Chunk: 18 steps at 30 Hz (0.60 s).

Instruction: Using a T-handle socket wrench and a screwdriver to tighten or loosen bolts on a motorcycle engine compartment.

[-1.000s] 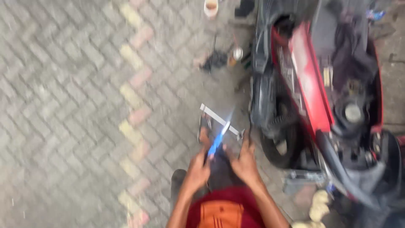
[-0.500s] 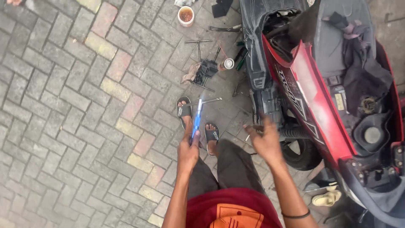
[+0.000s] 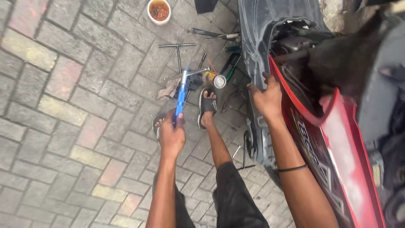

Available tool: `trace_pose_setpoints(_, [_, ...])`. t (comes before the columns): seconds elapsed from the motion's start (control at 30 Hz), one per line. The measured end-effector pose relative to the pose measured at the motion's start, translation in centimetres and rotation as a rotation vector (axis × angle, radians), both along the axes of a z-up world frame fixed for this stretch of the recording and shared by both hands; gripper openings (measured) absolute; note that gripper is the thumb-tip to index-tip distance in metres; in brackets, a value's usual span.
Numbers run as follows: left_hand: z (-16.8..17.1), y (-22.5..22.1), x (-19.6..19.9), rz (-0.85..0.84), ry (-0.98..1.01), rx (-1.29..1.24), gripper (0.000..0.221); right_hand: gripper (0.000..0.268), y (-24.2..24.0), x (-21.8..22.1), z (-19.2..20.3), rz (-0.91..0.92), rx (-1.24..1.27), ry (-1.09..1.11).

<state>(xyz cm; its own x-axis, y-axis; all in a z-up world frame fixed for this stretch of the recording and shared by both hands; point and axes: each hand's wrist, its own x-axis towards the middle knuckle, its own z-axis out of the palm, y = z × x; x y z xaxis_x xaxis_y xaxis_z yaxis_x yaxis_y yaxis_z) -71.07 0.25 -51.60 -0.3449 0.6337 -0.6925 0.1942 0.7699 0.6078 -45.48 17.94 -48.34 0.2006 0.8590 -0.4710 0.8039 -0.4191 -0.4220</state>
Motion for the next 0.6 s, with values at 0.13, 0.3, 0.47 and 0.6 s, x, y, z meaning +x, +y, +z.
trace_pose_setpoints(0.13, [-9.7, 2.0, 2.3, 0.11, 0.005, -0.043, 0.029, 0.054, 8.5, 2.9, -7.2, 0.014, 0.095, -0.141])
trace_pose_setpoints(0.3, [-14.4, 6.7, 1.6, 0.214, 0.008, -0.1, 0.034, 0.029, 24.1, 12.9, -22.0, -0.026, 0.278, -0.363])
trace_pose_setpoints(0.47, [-24.9, 6.3, 1.1, 0.18, 0.071, 0.011, 0.038, 0.035, 39.4, 22.1, -32.0, -0.266, 0.722, -0.506])
trace_pose_setpoints(0.6, [-34.4, 7.2, 0.3, 0.128, 0.231, -0.078, 0.041, 0.024, 50.9, 28.2, -33.6, -0.239, 0.615, -0.493])
